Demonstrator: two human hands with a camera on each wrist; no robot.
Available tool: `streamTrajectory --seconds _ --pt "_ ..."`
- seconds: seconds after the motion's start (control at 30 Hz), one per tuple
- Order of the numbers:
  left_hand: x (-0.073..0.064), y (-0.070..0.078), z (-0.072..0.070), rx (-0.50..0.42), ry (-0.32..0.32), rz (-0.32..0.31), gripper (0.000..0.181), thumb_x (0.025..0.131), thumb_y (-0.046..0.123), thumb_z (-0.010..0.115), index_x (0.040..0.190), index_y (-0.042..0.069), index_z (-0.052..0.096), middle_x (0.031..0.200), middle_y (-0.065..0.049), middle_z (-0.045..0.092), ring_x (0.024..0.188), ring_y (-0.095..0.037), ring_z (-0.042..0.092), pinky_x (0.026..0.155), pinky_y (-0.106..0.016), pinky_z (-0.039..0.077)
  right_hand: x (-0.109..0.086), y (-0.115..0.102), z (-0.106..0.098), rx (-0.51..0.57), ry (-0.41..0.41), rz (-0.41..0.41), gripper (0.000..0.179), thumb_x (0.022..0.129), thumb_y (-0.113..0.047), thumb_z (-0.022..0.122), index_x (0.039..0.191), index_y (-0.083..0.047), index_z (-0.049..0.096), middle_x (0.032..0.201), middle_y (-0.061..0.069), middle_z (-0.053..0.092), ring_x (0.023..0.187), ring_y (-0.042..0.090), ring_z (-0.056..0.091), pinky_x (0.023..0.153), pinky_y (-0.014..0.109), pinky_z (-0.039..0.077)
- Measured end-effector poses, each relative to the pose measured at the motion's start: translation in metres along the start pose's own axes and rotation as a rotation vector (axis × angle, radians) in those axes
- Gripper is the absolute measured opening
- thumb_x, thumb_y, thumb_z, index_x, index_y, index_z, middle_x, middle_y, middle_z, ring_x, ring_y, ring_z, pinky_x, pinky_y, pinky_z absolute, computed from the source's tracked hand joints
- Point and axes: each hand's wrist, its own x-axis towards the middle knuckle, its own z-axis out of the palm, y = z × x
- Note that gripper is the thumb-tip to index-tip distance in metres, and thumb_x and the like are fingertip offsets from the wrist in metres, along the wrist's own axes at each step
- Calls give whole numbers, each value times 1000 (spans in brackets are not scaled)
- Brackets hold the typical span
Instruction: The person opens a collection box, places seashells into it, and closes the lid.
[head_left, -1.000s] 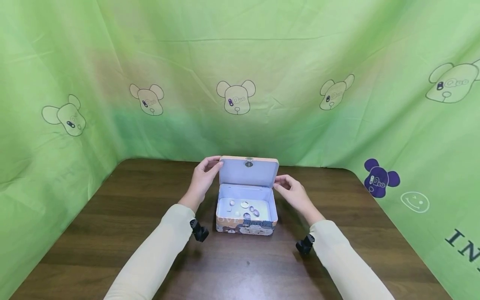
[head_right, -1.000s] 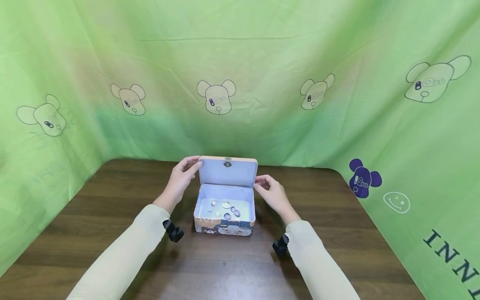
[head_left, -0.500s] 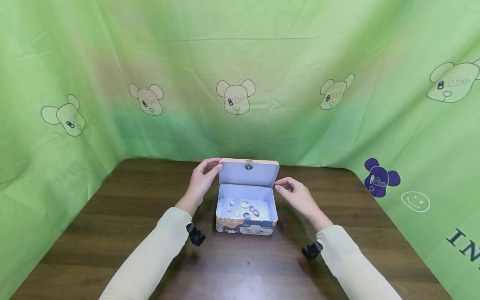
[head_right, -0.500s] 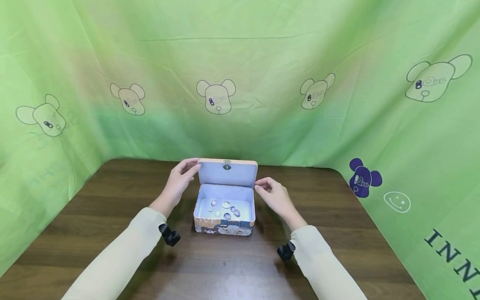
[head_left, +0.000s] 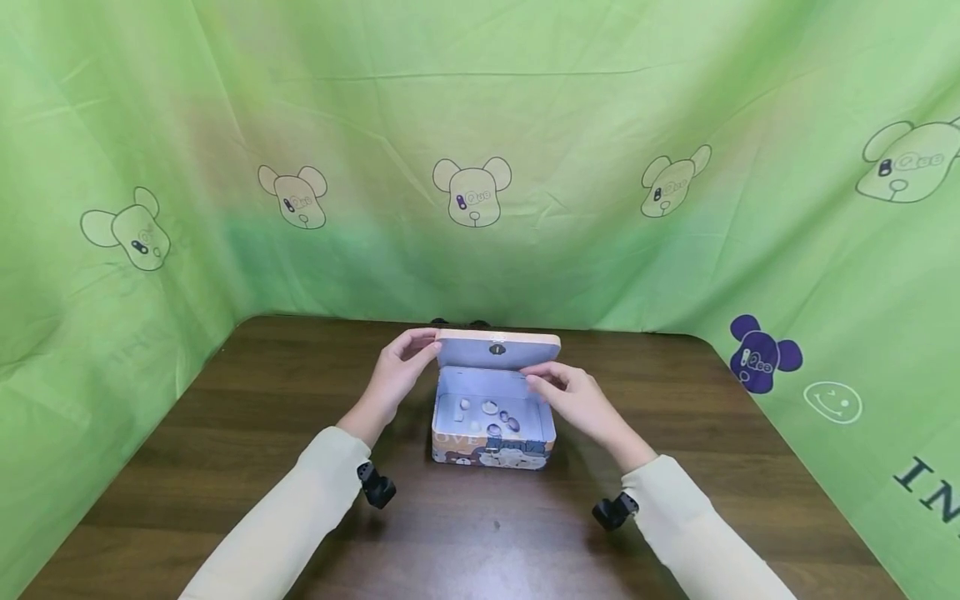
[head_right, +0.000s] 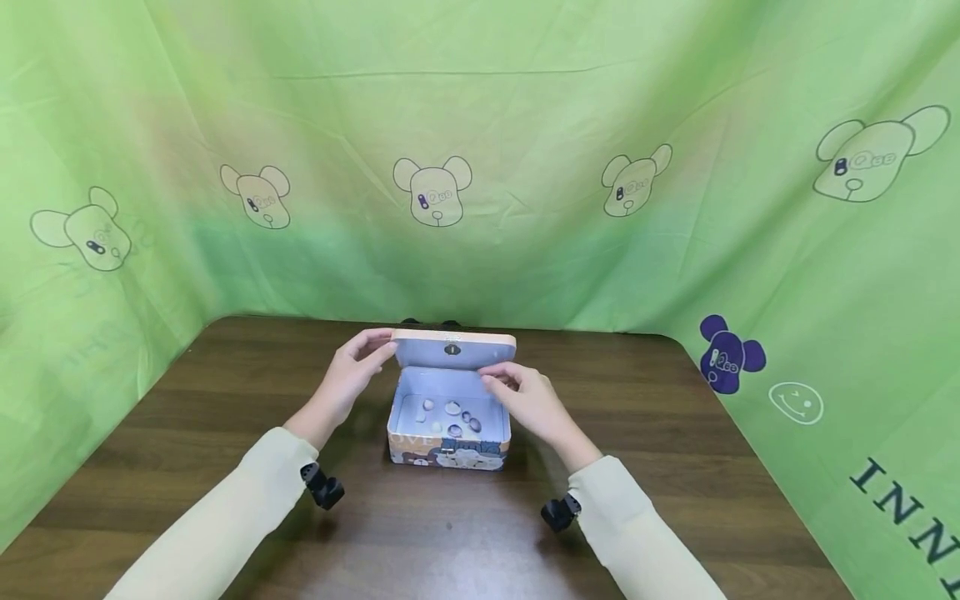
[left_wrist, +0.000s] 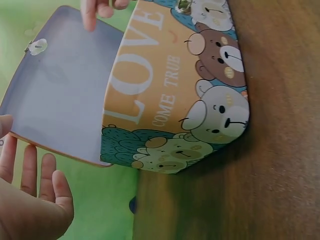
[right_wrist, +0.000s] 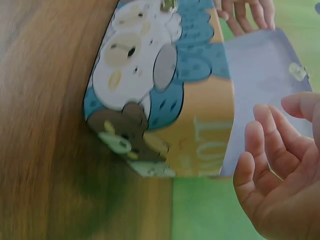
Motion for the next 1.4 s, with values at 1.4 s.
streamTrajectory --seconds 1.4 --pt "-51 -21 -19 84 -203 -79 44 92 20 76 134 17 63 120 -6 65 111 -24 62 95 -42 48 -35 -26 41 174 -220 -45 30 106 -25 54 106 -3 74 79 14 69 49 12 53 43 25 41"
